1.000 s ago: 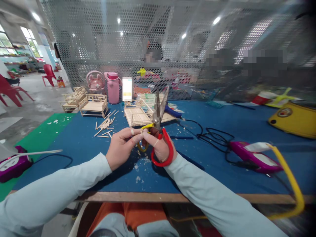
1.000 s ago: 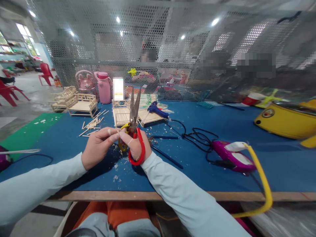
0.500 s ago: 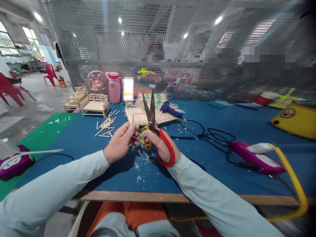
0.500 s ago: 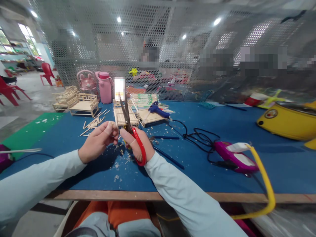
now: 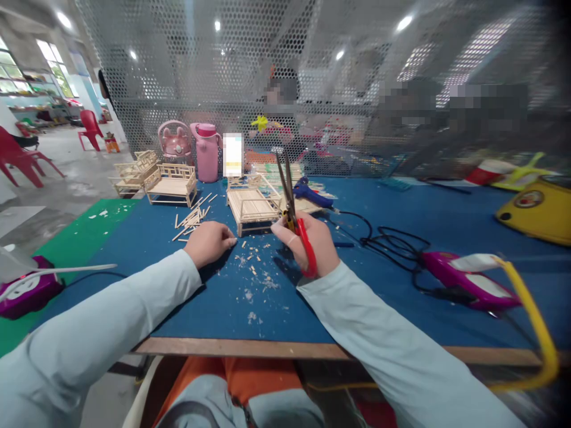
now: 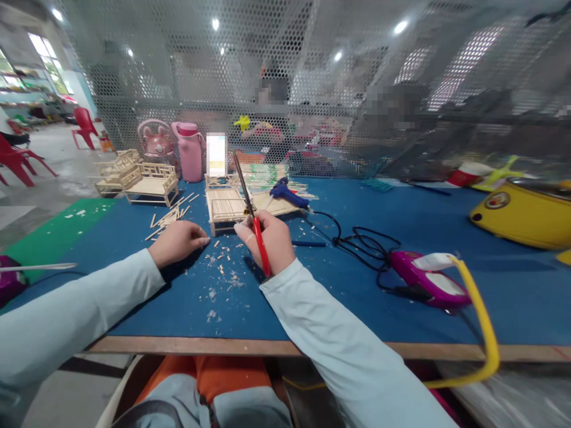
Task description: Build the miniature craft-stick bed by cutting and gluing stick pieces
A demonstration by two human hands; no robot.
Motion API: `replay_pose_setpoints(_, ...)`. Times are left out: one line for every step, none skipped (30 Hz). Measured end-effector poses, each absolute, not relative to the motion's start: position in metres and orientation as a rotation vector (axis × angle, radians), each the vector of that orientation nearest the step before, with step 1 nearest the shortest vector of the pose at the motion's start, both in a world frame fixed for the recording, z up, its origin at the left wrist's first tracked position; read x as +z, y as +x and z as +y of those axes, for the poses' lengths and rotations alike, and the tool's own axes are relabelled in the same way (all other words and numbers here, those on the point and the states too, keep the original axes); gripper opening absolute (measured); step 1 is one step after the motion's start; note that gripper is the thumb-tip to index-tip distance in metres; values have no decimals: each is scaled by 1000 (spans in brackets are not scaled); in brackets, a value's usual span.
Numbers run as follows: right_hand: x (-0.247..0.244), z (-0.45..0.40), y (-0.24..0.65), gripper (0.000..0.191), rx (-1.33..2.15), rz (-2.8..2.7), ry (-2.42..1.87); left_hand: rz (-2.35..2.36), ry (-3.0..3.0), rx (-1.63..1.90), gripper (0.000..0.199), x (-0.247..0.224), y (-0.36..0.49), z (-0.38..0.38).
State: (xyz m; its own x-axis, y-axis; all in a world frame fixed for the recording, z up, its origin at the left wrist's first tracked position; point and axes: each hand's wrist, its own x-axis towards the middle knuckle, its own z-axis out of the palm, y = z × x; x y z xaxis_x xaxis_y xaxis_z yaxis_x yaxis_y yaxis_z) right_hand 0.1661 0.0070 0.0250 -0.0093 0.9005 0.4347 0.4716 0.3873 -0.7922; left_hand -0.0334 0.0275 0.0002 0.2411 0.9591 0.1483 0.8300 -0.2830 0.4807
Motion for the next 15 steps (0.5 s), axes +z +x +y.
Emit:
replay_pose_setpoints(24, 7, 165, 17, 541, -1644, -1237, 1674, 2274, 554, 22, -1, -33, 29)
replay_pose_setpoints(24, 6, 165, 17, 543, -1643, -1242, 1674, 2298, 505, 25, -1, -33, 30)
replay_pose_setpoints(24, 6, 165, 17, 539, -1639, -1247, 1670, 2299, 468, 27, 0, -33, 30)
replay_pose_setpoints(24, 6, 165, 17, 534, -1638, -1253, 1663, 2284, 448, 29, 1, -34, 31)
replay_pose_setpoints(25, 6, 165, 17, 527, -1639, -1258, 1653, 2258, 445, 29, 3, -36, 32)
replay_pose_setpoints(25, 6, 166, 18, 521, -1639, -1260, 1638, 2226, 456, 30, 5, -37, 33)
replay_pose_setpoints(26, 5, 166, 18, 519, -1640, -1258, 1621, 2191, 473, 30, 6, -39, 33)
replay_pose_setpoints(27, 5, 166, 18, 519, -1640, -1255, 1602, 2158, 492, 31, 8, -41, 34)
replay_pose_setpoints(27, 5, 166, 18, 523, -1639, -1250, 1595, 2129, 507, 34, 10, -42, 34)
replay_pose_setpoints(27, 5, 166, 17, 527, -1638, -1245, 1611, 2110, 526, 36, 11, -43, 33)
replay_pose_setpoints(27, 4, 165, 17, 529, -1637, -1242, 1648, 2110, 552, 38, 12, -43, 33)
replay_pose_setpoints(27, 4, 165, 16, 525, -1637, -1241, 1693, 2138, 582, 38, 14, -42, 31)
replay_pose_setpoints(27, 4, 165, 16, 520, -1639, -1243, 1731, 2192, 613, 36, 14, -40, 29)
replay_pose_setpoints(27, 3, 164, 16, 517, -1642, -1243, 1754, 2266, 633, 33, 15, -37, 26)
replay_pose_setpoints(27, 3, 164, 16, 516, -1646, -1242, 1750, 2353, 630, 29, 15, -34, 23)
